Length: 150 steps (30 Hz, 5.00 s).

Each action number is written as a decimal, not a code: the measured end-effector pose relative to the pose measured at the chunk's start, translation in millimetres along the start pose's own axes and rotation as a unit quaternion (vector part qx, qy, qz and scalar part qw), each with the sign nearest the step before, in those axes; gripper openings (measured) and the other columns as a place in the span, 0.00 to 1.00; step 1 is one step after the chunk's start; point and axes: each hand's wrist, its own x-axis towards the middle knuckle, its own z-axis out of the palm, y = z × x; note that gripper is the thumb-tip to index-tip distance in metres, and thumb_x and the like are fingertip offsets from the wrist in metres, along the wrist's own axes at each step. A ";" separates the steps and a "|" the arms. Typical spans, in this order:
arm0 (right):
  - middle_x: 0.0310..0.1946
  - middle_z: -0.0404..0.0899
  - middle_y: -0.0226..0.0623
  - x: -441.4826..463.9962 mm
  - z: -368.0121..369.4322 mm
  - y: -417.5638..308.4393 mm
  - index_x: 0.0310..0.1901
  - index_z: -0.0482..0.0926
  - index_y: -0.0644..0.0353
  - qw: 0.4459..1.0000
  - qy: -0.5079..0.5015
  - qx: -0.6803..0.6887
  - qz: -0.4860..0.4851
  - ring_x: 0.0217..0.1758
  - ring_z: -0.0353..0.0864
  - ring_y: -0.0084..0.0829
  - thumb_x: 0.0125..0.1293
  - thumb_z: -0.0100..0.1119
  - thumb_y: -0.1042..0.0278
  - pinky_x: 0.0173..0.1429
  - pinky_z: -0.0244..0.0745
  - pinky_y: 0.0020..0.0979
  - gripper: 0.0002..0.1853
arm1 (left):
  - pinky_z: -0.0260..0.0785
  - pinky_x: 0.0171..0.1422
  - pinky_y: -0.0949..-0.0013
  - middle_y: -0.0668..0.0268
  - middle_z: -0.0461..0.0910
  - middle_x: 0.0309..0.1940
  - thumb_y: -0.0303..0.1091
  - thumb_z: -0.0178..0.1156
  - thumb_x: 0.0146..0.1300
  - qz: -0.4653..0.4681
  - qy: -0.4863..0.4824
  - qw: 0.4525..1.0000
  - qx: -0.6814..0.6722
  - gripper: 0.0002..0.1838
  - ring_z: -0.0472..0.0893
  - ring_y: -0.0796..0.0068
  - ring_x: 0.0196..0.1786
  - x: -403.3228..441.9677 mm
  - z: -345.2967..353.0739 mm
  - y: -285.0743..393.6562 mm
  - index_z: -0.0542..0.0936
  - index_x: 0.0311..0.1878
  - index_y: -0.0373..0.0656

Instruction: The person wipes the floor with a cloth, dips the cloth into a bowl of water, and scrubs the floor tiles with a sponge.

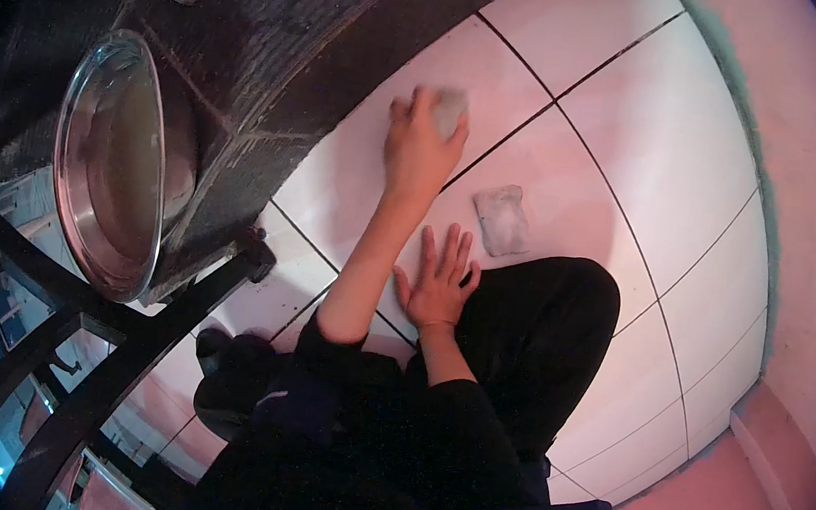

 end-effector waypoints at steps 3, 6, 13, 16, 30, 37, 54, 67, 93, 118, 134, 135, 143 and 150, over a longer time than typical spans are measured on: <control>0.74 0.42 0.41 -2.4 0.2 -0.3 0.71 0.54 0.41 1.000 -0.006 -0.007 0.002 0.77 0.39 0.40 0.59 0.48 0.34 0.69 0.38 0.50 0.40 | 0.74 0.41 0.53 0.50 0.73 0.38 0.40 0.65 0.53 -0.037 -0.034 0.999 -0.008 0.19 0.77 0.50 0.39 -46.0 -32.9 -11.3 0.70 0.43 0.42; 0.74 0.42 0.41 -1.1 -0.5 -2.6 0.71 0.54 0.41 1.000 -0.005 0.009 0.000 0.77 0.39 0.40 0.59 0.48 0.34 0.69 0.37 0.50 0.40 | 0.74 0.41 0.53 0.51 0.73 0.38 0.39 0.66 0.52 -0.044 -0.036 0.998 -0.001 0.20 0.76 0.50 0.40 -37.8 -37.2 -15.9 0.70 0.43 0.42; 0.74 0.40 0.40 -2.1 -3.0 -2.5 0.71 0.53 0.41 1.000 -0.011 0.006 0.006 0.77 0.38 0.40 0.58 0.50 0.35 0.69 0.39 0.51 0.41 | 0.70 0.49 0.52 0.51 0.75 0.39 0.41 0.65 0.53 -0.019 -0.014 0.999 -0.030 0.21 0.75 0.48 0.44 64.0 25.4 29.9 0.71 0.44 0.40; 0.74 0.39 0.39 -2.9 -2.7 -2.5 0.71 0.52 0.40 1.000 -0.014 0.007 0.008 0.77 0.37 0.39 0.58 0.50 0.35 0.69 0.40 0.51 0.41 | 0.73 0.43 0.53 0.50 0.73 0.40 0.40 0.65 0.53 0.000 -0.009 1.000 -0.016 0.20 0.77 0.48 0.41 57.2 30.5 23.1 0.69 0.44 0.41; 0.75 0.39 0.38 -0.1 -0.4 -1.2 0.71 0.53 0.39 1.000 -0.001 0.019 0.011 0.77 0.36 0.38 0.59 0.48 0.35 0.70 0.38 0.51 0.40 | 0.76 0.36 0.55 0.49 0.72 0.38 0.40 0.65 0.53 0.027 0.006 1.000 0.014 0.20 0.79 0.47 0.34 61.9 28.6 23.7 0.69 0.44 0.43; 0.74 0.40 0.39 -1.8 -0.3 0.6 0.71 0.53 0.39 1.000 -0.012 0.020 0.006 0.77 0.37 0.39 0.59 0.48 0.35 0.69 0.38 0.51 0.40 | 0.73 0.42 0.54 0.50 0.74 0.37 0.41 0.64 0.53 0.005 -0.026 1.000 -0.013 0.20 0.77 0.48 0.40 -1.8 8.9 16.0 0.70 0.43 0.40; 0.74 0.41 0.39 1.4 -4.1 -0.1 0.71 0.52 0.39 0.999 -0.032 -0.007 0.011 0.77 0.38 0.38 0.59 0.48 0.34 0.70 0.38 0.49 0.40 | 0.74 0.41 0.54 0.49 0.73 0.37 0.40 0.64 0.54 0.023 0.003 1.000 0.002 0.20 0.77 0.49 0.38 23.0 19.9 19.5 0.70 0.44 0.41; 0.74 0.40 0.39 -0.1 -1.4 -4.0 0.71 0.52 0.39 0.999 -0.024 0.014 0.016 0.77 0.35 0.38 0.59 0.48 0.34 0.70 0.37 0.50 0.41 | 0.73 0.42 0.53 0.48 0.72 0.39 0.39 0.65 0.52 0.015 0.005 1.000 -0.024 0.20 0.77 0.45 0.39 67.5 27.4 21.7 0.70 0.44 0.43; 0.74 0.41 0.39 -2.4 2.3 -1.1 0.71 0.53 0.39 1.000 0.000 0.003 0.011 0.77 0.38 0.39 0.58 0.48 0.34 0.70 0.37 0.49 0.41 | 0.75 0.37 0.53 0.50 0.72 0.38 0.41 0.65 0.53 -0.021 -0.059 0.998 0.000 0.21 0.79 0.47 0.38 -27.6 -16.0 3.3 0.69 0.45 0.45; 0.74 0.40 0.41 1.1 -1.5 -2.9 0.71 0.53 0.41 1.000 -0.012 0.013 0.008 0.77 0.36 0.41 0.57 0.50 0.35 0.69 0.36 0.50 0.41 | 0.74 0.39 0.55 0.52 0.71 0.37 0.41 0.65 0.53 0.038 0.010 0.999 -0.008 0.21 0.78 0.50 0.37 28.3 15.4 2.9 0.69 0.44 0.42; 0.74 0.42 0.41 -1.0 -1.9 -2.8 0.71 0.54 0.41 1.000 -0.006 0.016 0.011 0.77 0.38 0.40 0.58 0.50 0.35 0.70 0.35 0.49 0.41 | 0.73 0.41 0.53 0.49 0.73 0.38 0.40 0.66 0.52 0.004 -0.009 1.000 -0.014 0.21 0.77 0.48 0.39 -8.6 -9.6 -4.0 0.69 0.44 0.41; 0.74 0.42 0.41 -0.5 -1.8 -2.5 0.71 0.54 0.41 1.000 -0.003 0.017 0.012 0.77 0.38 0.40 0.58 0.50 0.35 0.70 0.35 0.49 0.41 | 0.73 0.41 0.53 0.49 0.73 0.38 0.40 0.66 0.53 0.020 0.002 1.000 -0.009 0.21 0.77 0.48 0.39 7.0 2.2 -2.1 0.69 0.44 0.41; 0.74 0.41 0.39 -1.3 0.9 -0.8 0.71 0.53 0.39 1.000 -0.004 0.012 0.009 0.77 0.38 0.39 0.57 0.49 0.33 0.70 0.35 0.49 0.41 | 0.72 0.43 0.52 0.47 0.74 0.39 0.41 0.64 0.54 0.021 0.017 0.999 -0.023 0.20 0.77 0.47 0.40 53.3 27.0 15.6 0.70 0.43 0.40; 0.74 0.40 0.42 -2.9 5.9 2.1 0.69 0.56 0.44 1.000 -0.013 0.007 -0.004 0.77 0.37 0.41 0.54 0.51 0.41 0.69 0.35 0.50 0.40 | 0.75 0.39 0.56 0.53 0.72 0.38 0.39 0.65 0.53 -0.041 -0.016 0.999 0.000 0.20 0.77 0.52 0.38 -43.8 -9.3 5.6 0.70 0.44 0.42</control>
